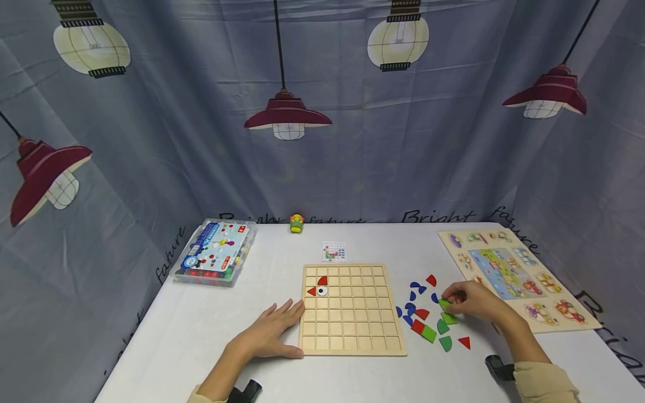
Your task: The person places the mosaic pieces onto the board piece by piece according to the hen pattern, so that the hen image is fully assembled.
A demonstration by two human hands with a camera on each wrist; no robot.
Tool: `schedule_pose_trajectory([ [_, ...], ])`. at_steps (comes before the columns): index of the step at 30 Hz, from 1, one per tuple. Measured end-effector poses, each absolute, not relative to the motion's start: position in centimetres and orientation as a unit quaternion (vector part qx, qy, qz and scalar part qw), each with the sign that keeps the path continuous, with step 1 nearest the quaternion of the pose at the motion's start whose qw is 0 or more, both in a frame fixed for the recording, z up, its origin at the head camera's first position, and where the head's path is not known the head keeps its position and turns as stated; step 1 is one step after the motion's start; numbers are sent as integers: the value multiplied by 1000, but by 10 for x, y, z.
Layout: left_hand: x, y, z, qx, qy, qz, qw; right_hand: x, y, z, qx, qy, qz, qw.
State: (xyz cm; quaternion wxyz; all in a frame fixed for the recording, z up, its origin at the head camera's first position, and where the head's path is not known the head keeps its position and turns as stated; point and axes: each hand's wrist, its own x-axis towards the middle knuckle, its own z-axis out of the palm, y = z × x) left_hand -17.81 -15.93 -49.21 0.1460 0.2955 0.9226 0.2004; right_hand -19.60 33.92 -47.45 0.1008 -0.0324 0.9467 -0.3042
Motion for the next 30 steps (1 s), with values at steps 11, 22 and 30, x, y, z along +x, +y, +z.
schedule_pose_trajectory([
  [11,-179,-160,-493,298,922,199,144,-192,340,-477,-36,945,-306,110],
  [22,-177,-159,-491,297,923,200,143,-195,345,-481,-10,950,-295,102],
  [30,-178,-159,-492,299,923,199,141,-192,346,-478,-52,949,-297,89],
])
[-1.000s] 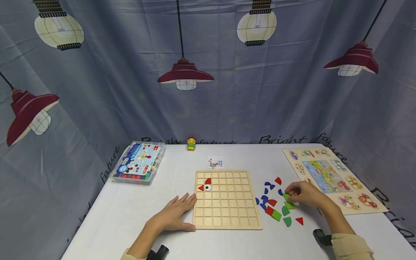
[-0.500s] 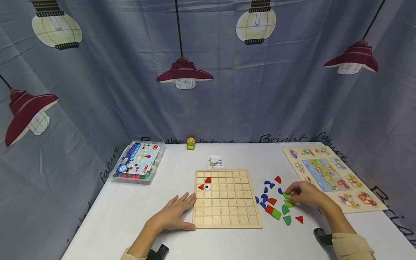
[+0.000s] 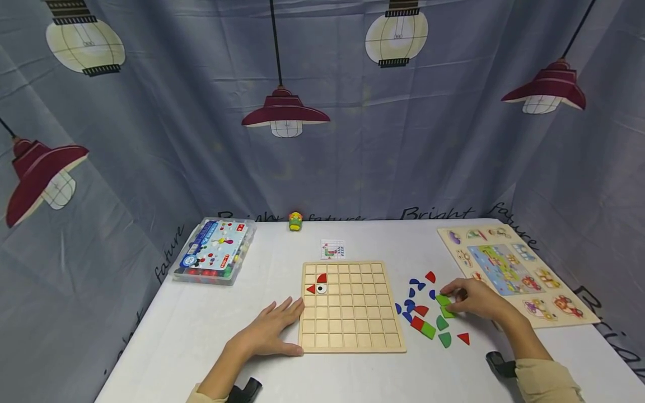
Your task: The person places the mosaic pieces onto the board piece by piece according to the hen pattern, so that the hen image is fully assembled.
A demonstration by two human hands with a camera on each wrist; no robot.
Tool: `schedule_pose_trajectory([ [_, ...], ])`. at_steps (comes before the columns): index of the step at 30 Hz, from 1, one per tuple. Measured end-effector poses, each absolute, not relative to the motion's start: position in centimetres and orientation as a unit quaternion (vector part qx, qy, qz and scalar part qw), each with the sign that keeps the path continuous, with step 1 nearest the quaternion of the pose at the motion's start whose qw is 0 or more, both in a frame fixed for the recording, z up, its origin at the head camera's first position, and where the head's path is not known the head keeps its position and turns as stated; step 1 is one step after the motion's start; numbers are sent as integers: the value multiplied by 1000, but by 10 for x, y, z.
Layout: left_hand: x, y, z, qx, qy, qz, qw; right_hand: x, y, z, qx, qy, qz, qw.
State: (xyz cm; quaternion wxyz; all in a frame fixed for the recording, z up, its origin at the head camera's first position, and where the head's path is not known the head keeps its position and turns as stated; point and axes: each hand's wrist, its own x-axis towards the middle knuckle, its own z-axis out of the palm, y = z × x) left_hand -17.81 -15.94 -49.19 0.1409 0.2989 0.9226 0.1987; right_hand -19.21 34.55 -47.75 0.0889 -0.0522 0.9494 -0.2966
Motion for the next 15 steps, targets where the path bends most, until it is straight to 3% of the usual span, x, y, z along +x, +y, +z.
schedule_pose_trajectory([
  [9,-180,-160,-491,300,924,193,140,-202,343,-475,-73,953,-284,74],
  [15,-179,-160,-491,300,922,197,144,-204,341,-476,-84,950,-287,94],
])
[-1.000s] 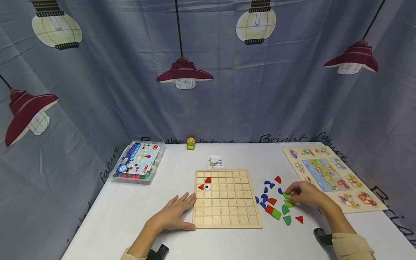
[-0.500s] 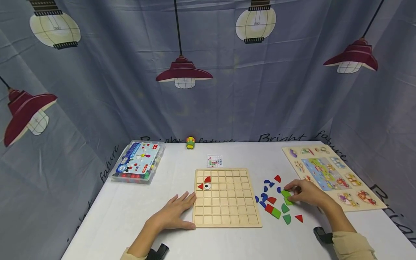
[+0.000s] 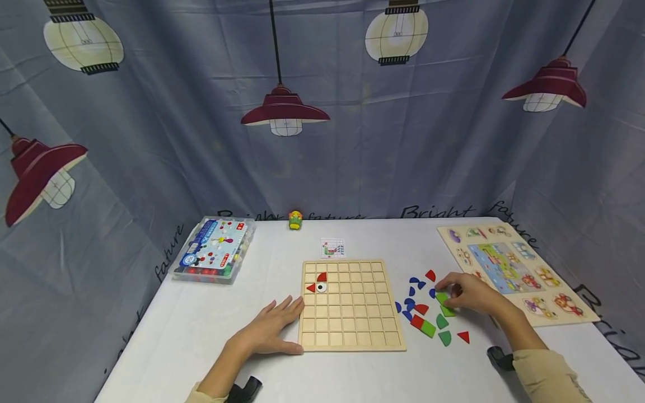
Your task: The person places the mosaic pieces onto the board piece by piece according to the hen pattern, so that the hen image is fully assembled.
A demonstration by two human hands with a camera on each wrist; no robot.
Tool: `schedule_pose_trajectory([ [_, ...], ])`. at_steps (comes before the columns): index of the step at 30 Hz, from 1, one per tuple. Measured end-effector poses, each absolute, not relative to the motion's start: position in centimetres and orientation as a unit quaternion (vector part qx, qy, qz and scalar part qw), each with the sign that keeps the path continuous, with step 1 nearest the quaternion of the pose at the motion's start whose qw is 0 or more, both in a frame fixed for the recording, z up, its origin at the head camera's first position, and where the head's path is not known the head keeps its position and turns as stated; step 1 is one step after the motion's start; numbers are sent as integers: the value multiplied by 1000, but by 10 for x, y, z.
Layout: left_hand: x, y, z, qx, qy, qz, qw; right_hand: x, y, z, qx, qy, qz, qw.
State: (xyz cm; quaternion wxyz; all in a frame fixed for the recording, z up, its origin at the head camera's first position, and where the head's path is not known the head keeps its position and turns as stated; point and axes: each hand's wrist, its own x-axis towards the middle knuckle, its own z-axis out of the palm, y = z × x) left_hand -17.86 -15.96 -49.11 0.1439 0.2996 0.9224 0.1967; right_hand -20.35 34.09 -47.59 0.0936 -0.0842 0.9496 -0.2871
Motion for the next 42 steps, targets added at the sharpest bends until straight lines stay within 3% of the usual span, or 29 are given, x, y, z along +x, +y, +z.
schedule_pose_trajectory([
  [42,-181,-160,-492,300,920,203,148,-210,340,-480,-78,944,-299,120],
])
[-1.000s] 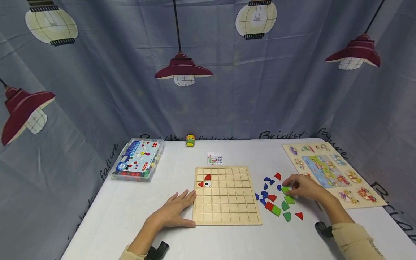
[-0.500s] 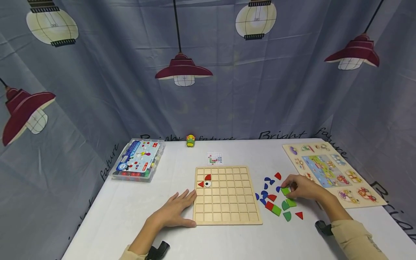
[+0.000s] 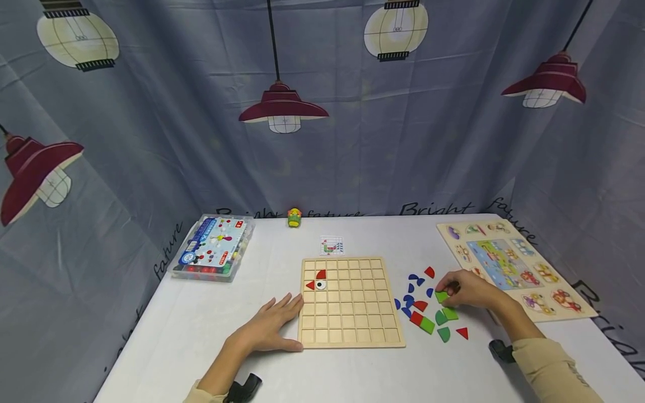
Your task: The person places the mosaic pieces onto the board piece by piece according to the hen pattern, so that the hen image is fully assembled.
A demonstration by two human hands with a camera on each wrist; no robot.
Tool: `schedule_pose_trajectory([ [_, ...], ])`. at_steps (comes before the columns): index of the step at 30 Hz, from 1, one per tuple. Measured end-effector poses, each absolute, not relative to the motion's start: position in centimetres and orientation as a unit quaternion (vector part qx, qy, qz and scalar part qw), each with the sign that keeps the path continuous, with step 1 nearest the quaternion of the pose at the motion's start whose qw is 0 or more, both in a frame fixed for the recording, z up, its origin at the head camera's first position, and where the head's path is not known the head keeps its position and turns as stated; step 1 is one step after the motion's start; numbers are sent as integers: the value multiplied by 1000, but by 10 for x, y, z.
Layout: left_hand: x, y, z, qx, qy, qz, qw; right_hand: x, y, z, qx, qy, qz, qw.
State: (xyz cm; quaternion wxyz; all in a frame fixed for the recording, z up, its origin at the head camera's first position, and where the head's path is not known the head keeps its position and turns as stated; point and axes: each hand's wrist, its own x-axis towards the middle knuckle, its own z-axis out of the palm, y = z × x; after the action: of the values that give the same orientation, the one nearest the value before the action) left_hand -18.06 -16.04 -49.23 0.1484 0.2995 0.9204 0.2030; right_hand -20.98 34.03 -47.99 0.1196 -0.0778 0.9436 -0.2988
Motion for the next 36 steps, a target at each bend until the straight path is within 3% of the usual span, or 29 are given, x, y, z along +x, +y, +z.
schedule_pose_trajectory([
  [36,-178,-160,-488,298,921,202,150,-209,325,-475,-62,952,-276,113],
])
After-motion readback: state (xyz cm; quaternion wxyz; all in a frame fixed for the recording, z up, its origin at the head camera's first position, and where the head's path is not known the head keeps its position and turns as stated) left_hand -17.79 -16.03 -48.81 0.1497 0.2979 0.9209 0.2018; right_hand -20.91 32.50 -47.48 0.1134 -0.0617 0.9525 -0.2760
